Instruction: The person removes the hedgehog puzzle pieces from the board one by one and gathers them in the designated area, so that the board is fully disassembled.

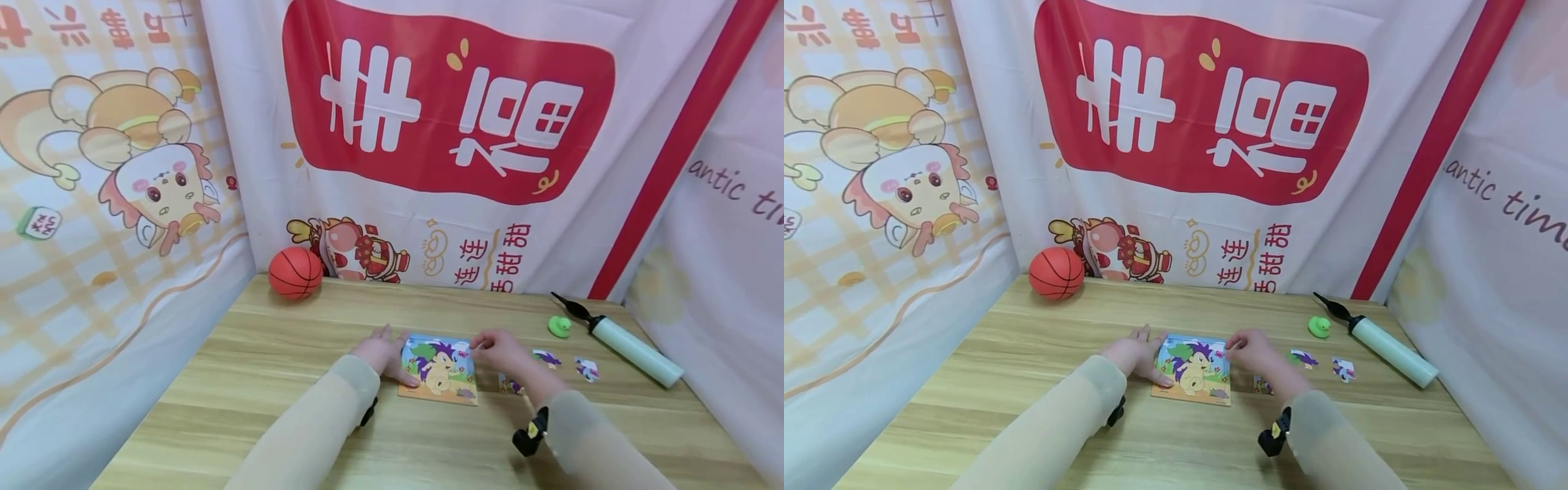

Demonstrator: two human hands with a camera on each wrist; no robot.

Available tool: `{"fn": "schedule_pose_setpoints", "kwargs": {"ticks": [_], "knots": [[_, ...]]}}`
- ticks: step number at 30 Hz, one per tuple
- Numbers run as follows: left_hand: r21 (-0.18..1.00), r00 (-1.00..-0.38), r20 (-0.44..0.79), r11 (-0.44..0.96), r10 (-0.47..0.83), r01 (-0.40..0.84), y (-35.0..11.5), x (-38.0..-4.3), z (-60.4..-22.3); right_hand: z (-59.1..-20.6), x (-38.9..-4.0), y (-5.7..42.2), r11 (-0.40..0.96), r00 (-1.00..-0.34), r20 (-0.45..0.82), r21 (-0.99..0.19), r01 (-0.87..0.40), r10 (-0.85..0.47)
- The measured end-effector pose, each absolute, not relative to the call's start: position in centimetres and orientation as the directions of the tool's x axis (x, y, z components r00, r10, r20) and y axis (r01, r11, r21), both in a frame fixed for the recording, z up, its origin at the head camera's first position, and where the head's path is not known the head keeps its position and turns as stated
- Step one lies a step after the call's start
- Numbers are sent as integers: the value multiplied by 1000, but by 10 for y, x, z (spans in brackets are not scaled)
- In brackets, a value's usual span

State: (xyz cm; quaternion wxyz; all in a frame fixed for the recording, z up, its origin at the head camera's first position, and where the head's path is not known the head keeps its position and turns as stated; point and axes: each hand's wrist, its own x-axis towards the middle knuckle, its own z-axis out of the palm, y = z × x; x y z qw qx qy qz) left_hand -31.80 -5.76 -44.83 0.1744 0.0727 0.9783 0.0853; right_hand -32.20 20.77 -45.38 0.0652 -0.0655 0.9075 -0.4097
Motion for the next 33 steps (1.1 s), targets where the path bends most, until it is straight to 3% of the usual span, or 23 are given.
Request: {"fn": "schedule_pose_setpoints", "kwargs": {"ticks": [12, 33], "knots": [[200, -923, -352, 976, 154, 87, -57, -326, -454, -476, -326, 157, 684, -960, -71, -716, -138, -269], [173, -923, -351, 979, 160, 104, -59, -353, -490, -485, -328, 145, 730, -969, -86, -674, -115, -233]]}}
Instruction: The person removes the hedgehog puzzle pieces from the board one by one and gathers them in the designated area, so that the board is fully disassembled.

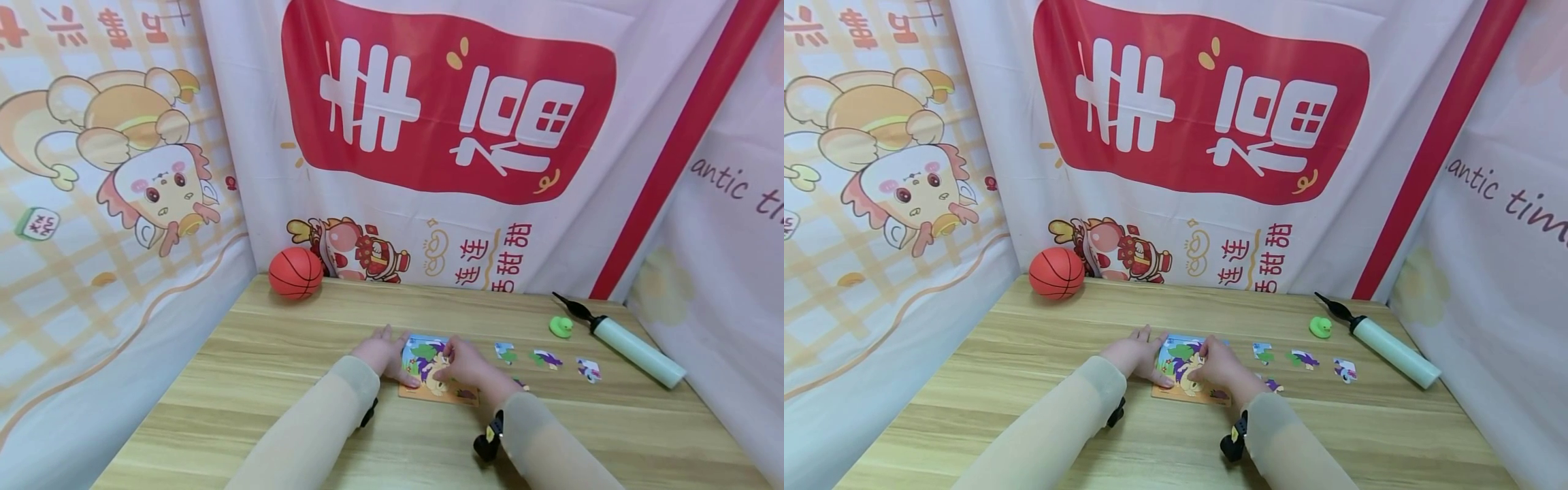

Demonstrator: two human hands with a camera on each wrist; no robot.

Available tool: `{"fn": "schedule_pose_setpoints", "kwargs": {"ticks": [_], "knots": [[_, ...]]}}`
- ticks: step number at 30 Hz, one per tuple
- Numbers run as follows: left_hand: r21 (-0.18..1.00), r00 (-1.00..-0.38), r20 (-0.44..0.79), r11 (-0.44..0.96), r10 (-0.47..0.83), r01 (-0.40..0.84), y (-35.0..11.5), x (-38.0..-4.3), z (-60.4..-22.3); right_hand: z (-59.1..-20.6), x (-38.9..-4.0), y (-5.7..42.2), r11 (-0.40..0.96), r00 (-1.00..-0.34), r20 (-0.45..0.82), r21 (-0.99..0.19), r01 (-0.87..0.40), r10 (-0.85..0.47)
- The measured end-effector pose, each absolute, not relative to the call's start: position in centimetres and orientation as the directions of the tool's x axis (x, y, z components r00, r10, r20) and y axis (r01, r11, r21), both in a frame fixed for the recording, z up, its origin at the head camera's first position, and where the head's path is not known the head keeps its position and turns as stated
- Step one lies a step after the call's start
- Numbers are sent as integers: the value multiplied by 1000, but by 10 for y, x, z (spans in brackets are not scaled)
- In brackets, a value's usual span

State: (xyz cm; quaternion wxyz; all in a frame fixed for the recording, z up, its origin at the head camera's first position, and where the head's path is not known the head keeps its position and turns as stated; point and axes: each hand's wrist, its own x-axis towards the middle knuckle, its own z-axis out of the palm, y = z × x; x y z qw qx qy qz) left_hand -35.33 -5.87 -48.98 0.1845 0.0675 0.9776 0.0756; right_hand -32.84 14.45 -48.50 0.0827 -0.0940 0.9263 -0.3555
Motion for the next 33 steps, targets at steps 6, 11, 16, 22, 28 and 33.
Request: {"fn": "schedule_pose_setpoints", "kwargs": {"ticks": [6, 11, 16, 22, 28, 33], "knots": [[164, -923, -347, 980, 165, 113, -58, -342, -475, -485, -329, 144, 716, -969, -100, -691, -94, -224], [168, -925, -341, 979, 169, 117, -57, -328, -458, -483, -328, 144, 707, -970, -105, -702, -82, -217], [171, -921, -352, 979, 164, 110, -56, -328, -457, -485, -329, 145, 693, -974, -98, -717, -74, -205], [173, -922, -352, 980, 158, 102, -56, -331, -458, -486, -329, 147, 633, -980, -80, -772, -55, -182], [175, -924, -347, 979, 160, 104, -58, -340, -472, -487, -329, 149, 575, -988, -66, -818, -26, -138], [189, -923, -349, 977, 164, 102, -57, -333, -463, -488, -328, 151, 520, -989, -90, -854, 15, -119]]}}
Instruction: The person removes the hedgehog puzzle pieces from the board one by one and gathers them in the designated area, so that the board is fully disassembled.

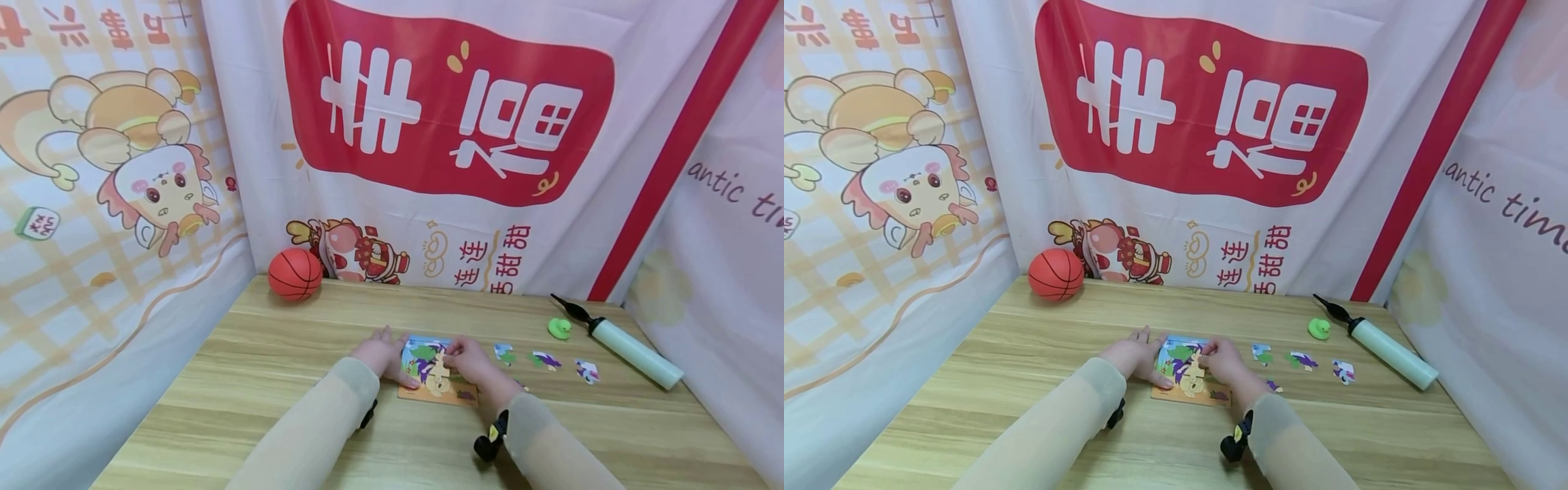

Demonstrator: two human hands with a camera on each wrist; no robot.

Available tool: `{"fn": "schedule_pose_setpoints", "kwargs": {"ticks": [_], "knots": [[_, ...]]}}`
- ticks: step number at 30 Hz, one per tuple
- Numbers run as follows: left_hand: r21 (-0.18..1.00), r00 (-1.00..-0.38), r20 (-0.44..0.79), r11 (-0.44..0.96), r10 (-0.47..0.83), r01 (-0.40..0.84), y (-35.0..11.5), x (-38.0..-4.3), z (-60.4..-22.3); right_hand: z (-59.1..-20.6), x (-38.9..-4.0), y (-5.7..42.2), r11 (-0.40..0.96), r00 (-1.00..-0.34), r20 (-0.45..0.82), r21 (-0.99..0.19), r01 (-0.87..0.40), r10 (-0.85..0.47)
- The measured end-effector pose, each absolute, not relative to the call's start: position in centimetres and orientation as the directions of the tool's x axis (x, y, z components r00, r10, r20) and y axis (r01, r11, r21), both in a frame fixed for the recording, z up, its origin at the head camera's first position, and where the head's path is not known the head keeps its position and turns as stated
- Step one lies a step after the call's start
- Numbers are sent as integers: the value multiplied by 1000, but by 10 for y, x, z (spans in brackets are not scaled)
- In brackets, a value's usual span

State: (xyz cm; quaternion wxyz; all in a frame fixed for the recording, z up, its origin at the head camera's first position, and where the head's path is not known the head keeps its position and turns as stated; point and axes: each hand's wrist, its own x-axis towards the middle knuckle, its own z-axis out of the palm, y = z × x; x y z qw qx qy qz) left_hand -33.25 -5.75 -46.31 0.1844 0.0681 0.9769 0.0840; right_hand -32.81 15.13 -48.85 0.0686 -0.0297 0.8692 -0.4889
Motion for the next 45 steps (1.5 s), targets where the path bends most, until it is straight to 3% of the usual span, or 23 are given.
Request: {"fn": "schedule_pose_setpoints", "kwargs": {"ticks": [13, 19, 25, 36, 45], "knots": [[189, -926, -330, 974, 185, 127, -55, -317, -448, -463, -321, 202, 331, -987, -138, -938, 104, -80], [180, -923, -347, 978, 165, 107, -57, -328, -459, -435, -319, 257, 336, -992, -107, -938, 80, -64], [184, -919, -361, 978, 157, 95, -59, -336, -471, -421, -304, 312, 425, -997, -73, -903, 60, -14], [212, -933, -321, 973, 161, 95, -62, -339, -478, -467, -284, 366, 523, -983, -145, -850, 63, -117], [214, -931, -328, 972, 161, 92, -61, -350, -490, -486, -285, 365, 606, -990, -136, -790, 94, -24]]}}
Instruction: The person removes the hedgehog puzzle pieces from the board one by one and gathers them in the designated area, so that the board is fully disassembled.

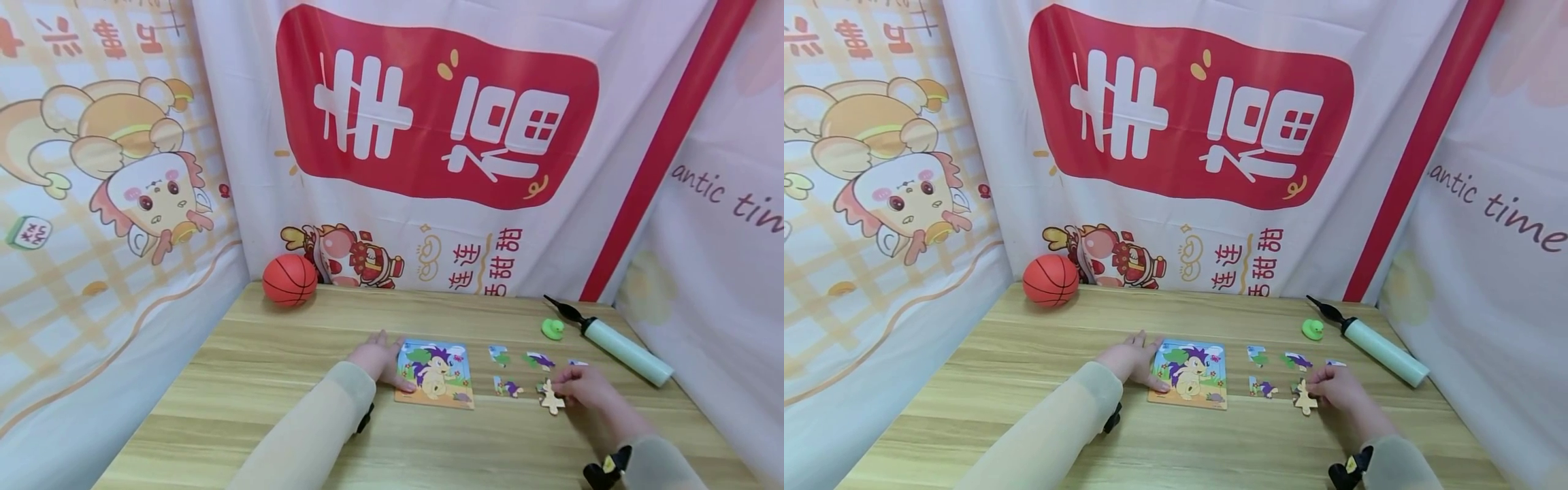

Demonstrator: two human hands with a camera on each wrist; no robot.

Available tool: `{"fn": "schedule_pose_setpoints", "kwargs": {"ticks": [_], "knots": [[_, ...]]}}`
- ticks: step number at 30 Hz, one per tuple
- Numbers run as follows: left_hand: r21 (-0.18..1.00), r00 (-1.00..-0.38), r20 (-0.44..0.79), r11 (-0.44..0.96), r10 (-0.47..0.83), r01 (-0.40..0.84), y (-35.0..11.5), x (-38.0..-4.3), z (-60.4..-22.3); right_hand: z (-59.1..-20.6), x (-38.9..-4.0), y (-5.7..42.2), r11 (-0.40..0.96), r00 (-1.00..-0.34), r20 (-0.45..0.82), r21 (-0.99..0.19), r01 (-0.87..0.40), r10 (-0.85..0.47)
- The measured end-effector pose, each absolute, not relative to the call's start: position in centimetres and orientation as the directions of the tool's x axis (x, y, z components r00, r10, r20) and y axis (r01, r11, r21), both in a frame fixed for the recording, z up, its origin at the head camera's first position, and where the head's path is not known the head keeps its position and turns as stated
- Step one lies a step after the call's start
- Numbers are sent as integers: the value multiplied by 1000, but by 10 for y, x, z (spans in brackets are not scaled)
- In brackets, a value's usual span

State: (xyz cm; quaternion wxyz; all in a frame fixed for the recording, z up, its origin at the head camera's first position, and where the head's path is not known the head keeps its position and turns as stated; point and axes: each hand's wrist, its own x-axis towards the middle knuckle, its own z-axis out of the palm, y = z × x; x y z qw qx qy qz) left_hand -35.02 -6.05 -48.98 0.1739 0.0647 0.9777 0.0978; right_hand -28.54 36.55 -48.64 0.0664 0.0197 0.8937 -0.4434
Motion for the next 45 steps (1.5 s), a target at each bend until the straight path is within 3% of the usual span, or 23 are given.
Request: {"fn": "schedule_pose_setpoints", "kwargs": {"ticks": [14, 20, 27, 33, 39, 45], "knots": [[220, -925, -344, 972, 160, 87, -59, -338, -472, -487, -292, 362, 582, -991, -127, -803, 127, 41], [228, -925, -339, 969, 171, 96, -57, -322, -453, -460, -305, 328, 581, -989, -144, -803, 135, 30], [221, -925, -343, 971, 165, 91, -57, -326, -457, -440, -323, 264, 623, -994, -69, -783, 2, -84], [213, -925, -349, 974, 148, 76, -57, -339, -474, -448, -327, 217, 660, -977, -122, -751, -23, -173], [209, -924, -351, 975, 150, 79, -56, -330, -461, -468, -322, 192, 679, -952, -146, -729, -81, -270], [215, -928, -340, 973, 153, 82, -57, -322, -455, -485, -323, 185, 684, -953, -117, -721, -112, -279]]}}
